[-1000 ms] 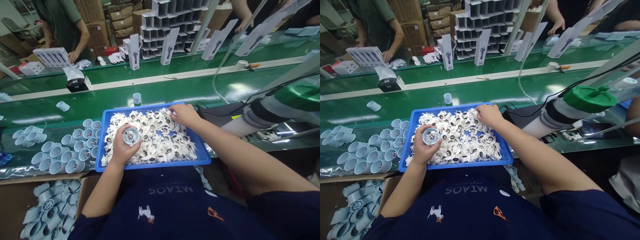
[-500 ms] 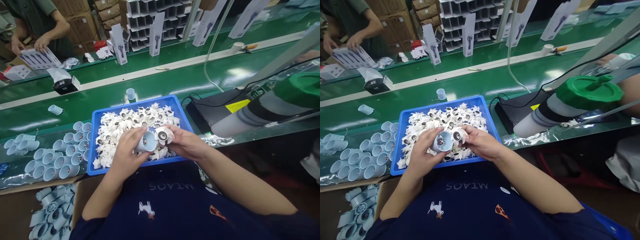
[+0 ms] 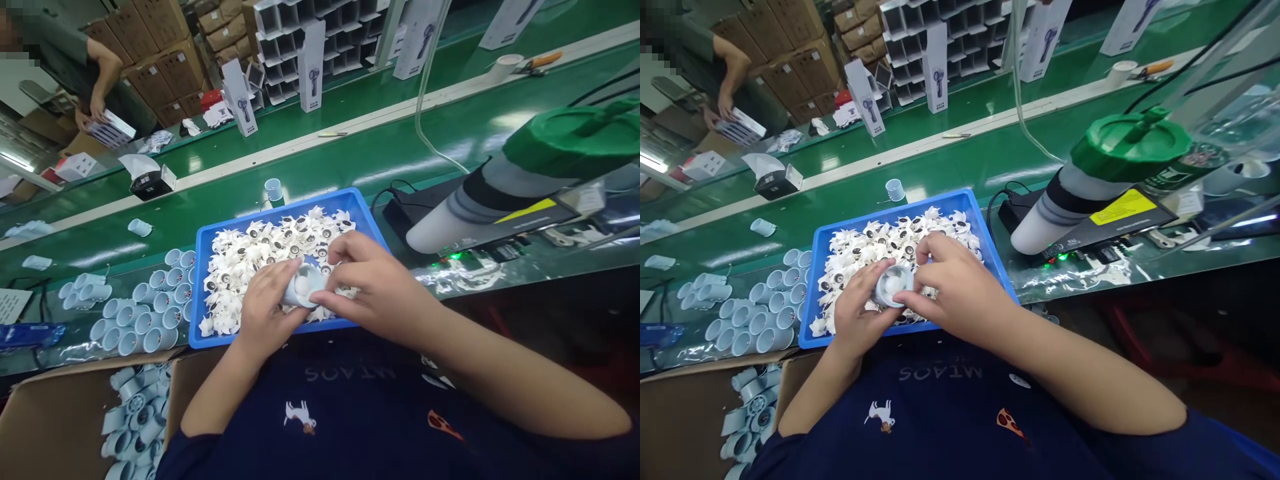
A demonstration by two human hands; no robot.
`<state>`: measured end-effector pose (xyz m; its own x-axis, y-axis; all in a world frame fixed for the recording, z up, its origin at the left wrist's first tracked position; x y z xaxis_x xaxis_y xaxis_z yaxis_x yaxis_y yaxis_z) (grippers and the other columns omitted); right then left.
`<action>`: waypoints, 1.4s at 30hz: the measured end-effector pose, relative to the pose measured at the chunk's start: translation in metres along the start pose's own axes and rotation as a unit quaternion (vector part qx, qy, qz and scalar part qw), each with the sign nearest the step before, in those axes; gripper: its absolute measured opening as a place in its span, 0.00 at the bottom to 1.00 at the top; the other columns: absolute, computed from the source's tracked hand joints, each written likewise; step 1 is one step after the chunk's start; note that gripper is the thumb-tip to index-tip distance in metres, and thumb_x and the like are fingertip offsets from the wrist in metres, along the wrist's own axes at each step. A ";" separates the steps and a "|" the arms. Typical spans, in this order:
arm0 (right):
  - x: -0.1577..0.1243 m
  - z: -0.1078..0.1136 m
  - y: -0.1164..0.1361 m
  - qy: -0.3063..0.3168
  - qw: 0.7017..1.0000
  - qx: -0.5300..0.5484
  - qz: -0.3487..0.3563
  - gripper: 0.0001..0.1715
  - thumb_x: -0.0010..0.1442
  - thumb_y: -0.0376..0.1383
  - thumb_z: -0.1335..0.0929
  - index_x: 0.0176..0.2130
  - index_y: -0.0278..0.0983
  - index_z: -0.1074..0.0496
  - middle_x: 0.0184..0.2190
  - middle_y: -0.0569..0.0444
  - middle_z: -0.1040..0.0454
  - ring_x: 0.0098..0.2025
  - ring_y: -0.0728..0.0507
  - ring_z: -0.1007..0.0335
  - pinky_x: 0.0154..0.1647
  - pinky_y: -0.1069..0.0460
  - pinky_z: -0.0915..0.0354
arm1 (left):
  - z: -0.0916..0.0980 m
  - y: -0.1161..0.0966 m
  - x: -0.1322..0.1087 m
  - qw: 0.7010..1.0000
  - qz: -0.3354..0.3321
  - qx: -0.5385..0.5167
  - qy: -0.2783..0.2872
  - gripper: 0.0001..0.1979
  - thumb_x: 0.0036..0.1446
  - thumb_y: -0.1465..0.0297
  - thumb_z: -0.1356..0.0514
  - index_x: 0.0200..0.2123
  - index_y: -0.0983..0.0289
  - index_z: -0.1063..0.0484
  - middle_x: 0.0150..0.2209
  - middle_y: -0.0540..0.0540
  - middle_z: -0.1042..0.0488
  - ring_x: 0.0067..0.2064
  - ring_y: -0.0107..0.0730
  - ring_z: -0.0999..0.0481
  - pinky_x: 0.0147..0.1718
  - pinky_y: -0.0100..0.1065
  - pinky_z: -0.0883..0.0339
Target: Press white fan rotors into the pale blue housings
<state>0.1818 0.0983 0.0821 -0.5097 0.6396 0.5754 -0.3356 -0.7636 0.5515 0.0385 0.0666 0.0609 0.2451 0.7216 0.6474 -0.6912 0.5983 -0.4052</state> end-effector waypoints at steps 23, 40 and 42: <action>-0.035 -0.007 -0.057 -0.047 0.936 0.322 -0.133 0.25 0.71 0.54 0.38 0.58 0.43 0.34 0.58 0.44 0.36 0.56 0.38 0.33 0.57 0.40 0.34 | -0.020 -0.008 0.029 0.989 -0.075 -0.114 0.048 0.37 0.57 0.66 0.33 0.66 0.52 0.44 0.61 0.60 0.29 0.65 0.49 0.33 0.62 0.57 0.38; 0.000 0.024 -0.102 -0.027 0.944 -0.313 -0.104 0.26 0.68 0.37 0.34 0.63 0.46 0.38 0.52 0.43 0.30 0.56 0.31 0.33 0.63 0.22 0.52 | -0.004 0.036 -0.003 0.990 0.036 -0.128 0.044 0.45 0.59 0.66 0.35 0.71 0.53 0.58 0.69 0.63 0.44 0.71 0.53 0.45 0.68 0.61 0.51; 0.004 0.044 -0.059 -0.162 0.957 -0.238 0.024 0.33 0.69 0.41 0.34 0.67 0.53 0.49 0.59 0.47 0.35 0.60 0.32 0.35 0.67 0.25 0.56 | 0.000 0.038 -0.003 0.990 0.037 -0.130 0.030 0.44 0.59 0.66 0.35 0.71 0.53 0.57 0.69 0.63 0.44 0.70 0.52 0.43 0.68 0.61 0.49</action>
<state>0.2346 0.1495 0.0781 -0.2868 0.5378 0.7928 -0.6802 -0.6970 0.2268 0.0115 0.0867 0.0441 0.2446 0.7819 0.5735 -0.5127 0.6063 -0.6079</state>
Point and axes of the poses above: each hand's wrist, its own x-axis towards the middle knuckle, its own z-axis out of the back of the hand, y = z × x, the point moved 8 cm from there along x, towards the middle knuckle
